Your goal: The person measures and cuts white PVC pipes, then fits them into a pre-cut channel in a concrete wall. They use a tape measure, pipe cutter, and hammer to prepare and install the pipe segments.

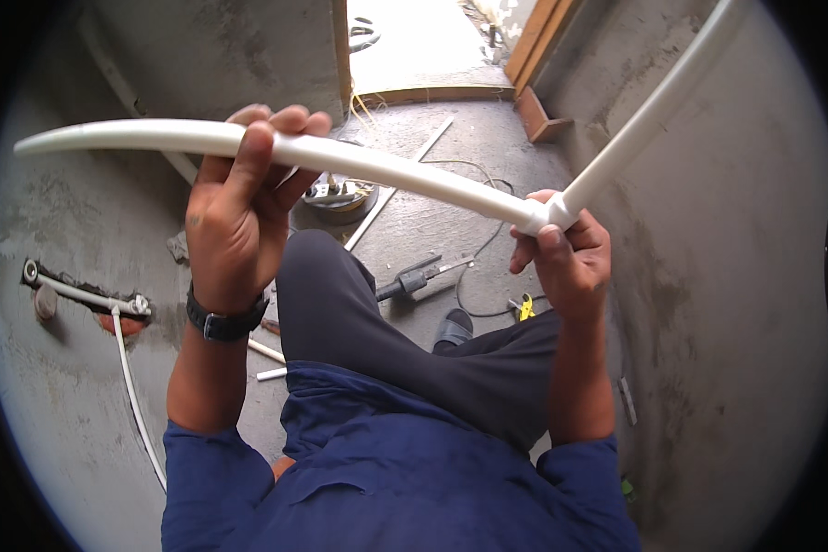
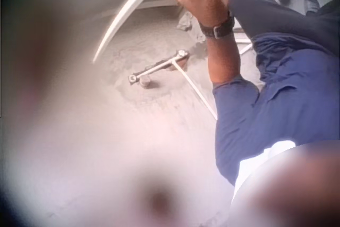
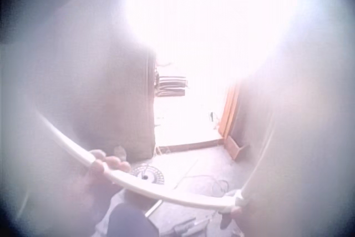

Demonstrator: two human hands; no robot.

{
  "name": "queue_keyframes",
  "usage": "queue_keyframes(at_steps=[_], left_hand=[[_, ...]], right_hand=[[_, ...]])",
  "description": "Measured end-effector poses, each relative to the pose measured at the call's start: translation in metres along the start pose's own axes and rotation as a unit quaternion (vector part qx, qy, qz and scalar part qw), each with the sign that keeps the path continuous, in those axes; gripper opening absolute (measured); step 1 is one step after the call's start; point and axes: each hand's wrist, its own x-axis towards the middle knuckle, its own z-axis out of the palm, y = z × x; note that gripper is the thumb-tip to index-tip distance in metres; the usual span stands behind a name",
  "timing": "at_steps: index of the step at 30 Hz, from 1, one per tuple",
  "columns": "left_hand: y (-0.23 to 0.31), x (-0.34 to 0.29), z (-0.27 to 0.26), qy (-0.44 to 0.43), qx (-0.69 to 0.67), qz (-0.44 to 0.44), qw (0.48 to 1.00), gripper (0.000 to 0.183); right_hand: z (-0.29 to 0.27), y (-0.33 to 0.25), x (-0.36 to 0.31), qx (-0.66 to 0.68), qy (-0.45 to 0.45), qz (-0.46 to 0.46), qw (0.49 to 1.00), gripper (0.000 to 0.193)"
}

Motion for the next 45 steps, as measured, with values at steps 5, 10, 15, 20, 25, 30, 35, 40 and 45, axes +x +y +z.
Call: queue_keyframes(at_steps=[5, 10, 15, 20, 25, 30, 35, 40, 45], left_hand=[[0.017, 0.017, 0.013, -0.012, 0.064, 0.014, 0.998, 0.03], [0.029, 0.04, 0.044, 0.006, 0.151, 0.012, 0.988, 0.031], [0.043, 0.072, 0.077, -0.03, 0.227, -0.007, 0.973, 0.031], [0.043, 0.088, 0.115, -0.086, 0.307, 0.015, 0.948, 0.029], [0.042, 0.101, 0.136, -0.09, 0.348, 0.023, 0.933, 0.029], [0.039, 0.109, 0.149, -0.119, 0.357, 0.061, 0.924, 0.028], [0.041, 0.109, 0.158, -0.177, 0.422, 0.124, 0.88, 0.032], [0.039, 0.104, 0.16, -0.198, 0.406, 0.136, 0.882, 0.041], [0.033, 0.095, 0.159, -0.229, 0.405, 0.151, 0.872, 0.055]], right_hand=[[-0.004, 0.023, 0.021, 0.068, -0.035, -0.017, 0.997, 0.039], [-0.014, 0.039, 0.029, 0.144, -0.026, -0.035, 0.989, 0.039], [-0.018, 0.049, 0.034, 0.209, -0.031, -0.034, 0.977, 0.038], [-0.016, 0.065, 0.028, 0.281, -0.029, -0.02, 0.959, 0.029], [-0.004, 0.081, 0.027, 0.33, -0.048, -0.015, 0.943, 0.025], [0.005, 0.085, 0.028, 0.351, -0.053, -0.022, 0.935, 0.031], [0.01, 0.085, 0.034, 0.389, -0.077, -0.016, 0.918, 0.03], [0.019, 0.09, 0.035, 0.414, -0.104, 0.001, 0.904, 0.031], [0.029, 0.093, 0.033, 0.401, -0.096, -0.008, 0.911, 0.029]])
